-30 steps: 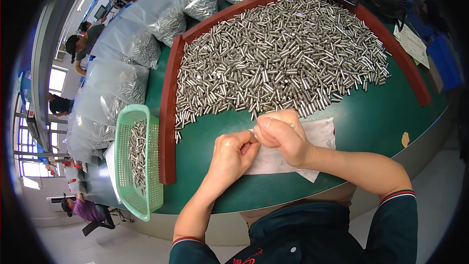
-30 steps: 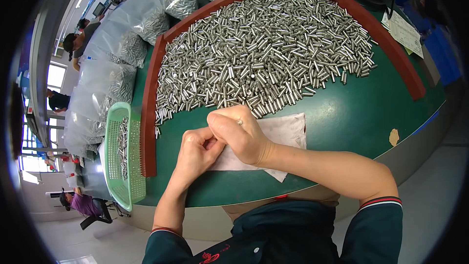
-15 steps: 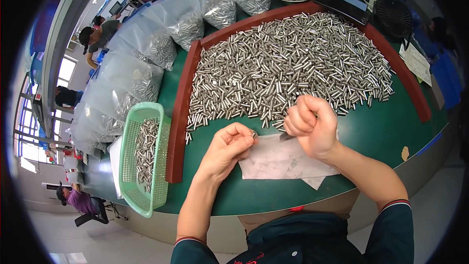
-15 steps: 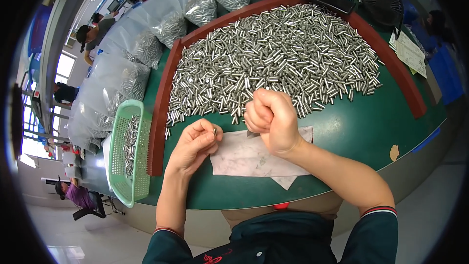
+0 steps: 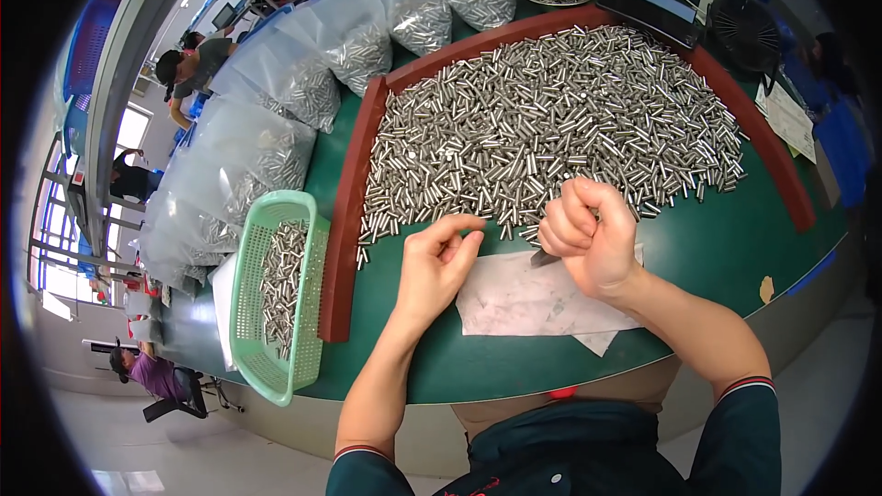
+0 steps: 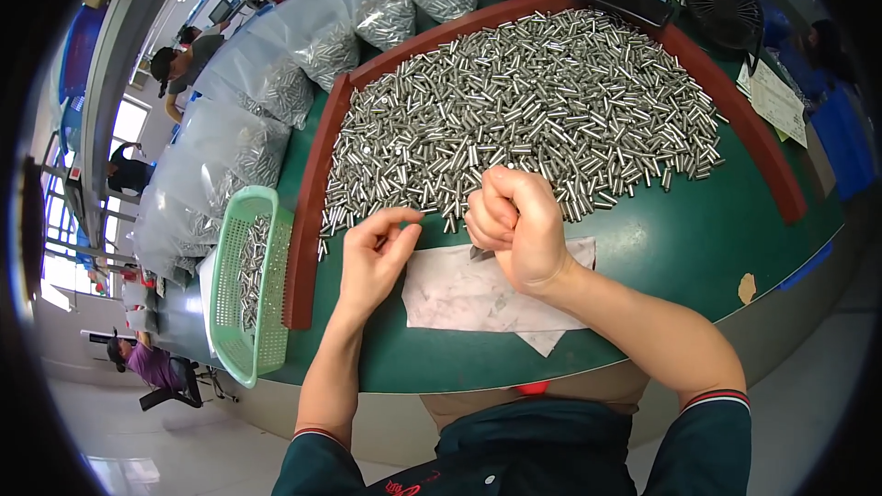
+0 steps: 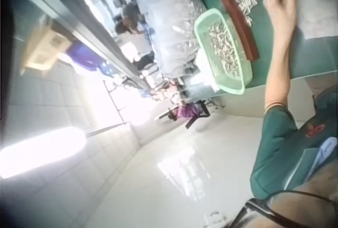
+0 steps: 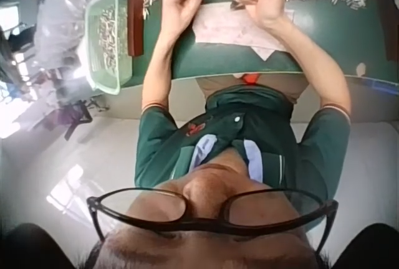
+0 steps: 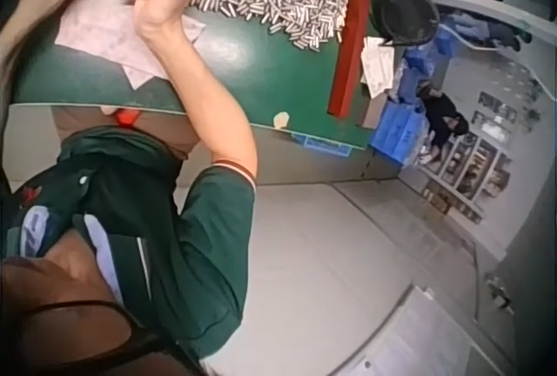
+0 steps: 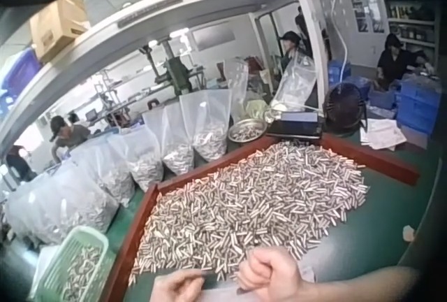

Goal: Sorting and inspecting small metal connector pins at a factory workbench.

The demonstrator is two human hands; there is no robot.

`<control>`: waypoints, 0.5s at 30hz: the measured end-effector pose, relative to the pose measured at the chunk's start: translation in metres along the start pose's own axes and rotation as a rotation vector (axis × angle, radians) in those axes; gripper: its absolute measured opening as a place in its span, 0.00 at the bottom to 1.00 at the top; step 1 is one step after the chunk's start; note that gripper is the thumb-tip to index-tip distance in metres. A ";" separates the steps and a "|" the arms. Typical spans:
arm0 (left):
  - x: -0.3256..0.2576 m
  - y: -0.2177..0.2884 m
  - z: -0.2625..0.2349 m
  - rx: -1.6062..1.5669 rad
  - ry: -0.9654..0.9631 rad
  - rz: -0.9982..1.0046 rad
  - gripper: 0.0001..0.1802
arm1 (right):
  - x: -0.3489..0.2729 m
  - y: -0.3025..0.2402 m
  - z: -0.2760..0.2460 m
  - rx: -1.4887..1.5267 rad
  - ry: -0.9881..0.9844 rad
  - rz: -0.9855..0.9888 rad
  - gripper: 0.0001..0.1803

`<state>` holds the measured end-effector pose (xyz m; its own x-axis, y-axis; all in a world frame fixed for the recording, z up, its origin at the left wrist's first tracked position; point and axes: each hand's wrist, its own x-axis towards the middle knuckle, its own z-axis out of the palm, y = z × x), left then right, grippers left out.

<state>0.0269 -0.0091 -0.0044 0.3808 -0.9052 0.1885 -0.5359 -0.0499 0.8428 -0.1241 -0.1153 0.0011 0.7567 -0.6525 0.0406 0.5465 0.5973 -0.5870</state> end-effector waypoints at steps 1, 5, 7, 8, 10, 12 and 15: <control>0.001 0.003 0.002 0.268 0.018 0.176 0.10 | 0.000 0.001 0.000 0.004 0.004 0.002 0.21; 0.011 -0.001 0.004 0.635 -0.178 0.478 0.13 | -0.001 0.001 0.000 0.010 0.004 -0.003 0.21; 0.010 -0.002 0.003 0.618 -0.188 0.479 0.11 | -0.001 0.000 0.000 0.012 0.010 -0.003 0.21; 0.010 -0.002 0.003 0.598 -0.199 0.484 0.09 | -0.002 -0.001 0.000 0.011 0.019 -0.007 0.21; 0.009 0.001 0.002 0.600 -0.215 0.466 0.08 | -0.002 -0.001 -0.001 0.020 0.023 0.002 0.21; 0.007 0.007 0.003 0.573 -0.229 0.384 0.06 | -0.002 -0.002 -0.001 0.011 0.041 0.012 0.20; 0.005 0.008 0.006 0.555 -0.207 0.364 0.06 | -0.002 0.000 -0.002 0.015 0.052 0.012 0.20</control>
<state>0.0200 -0.0165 0.0008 -0.0184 -0.9645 0.2633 -0.9293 0.1136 0.3514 -0.1263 -0.1157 -0.0005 0.7436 -0.6686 -0.0086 0.5432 0.6115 -0.5753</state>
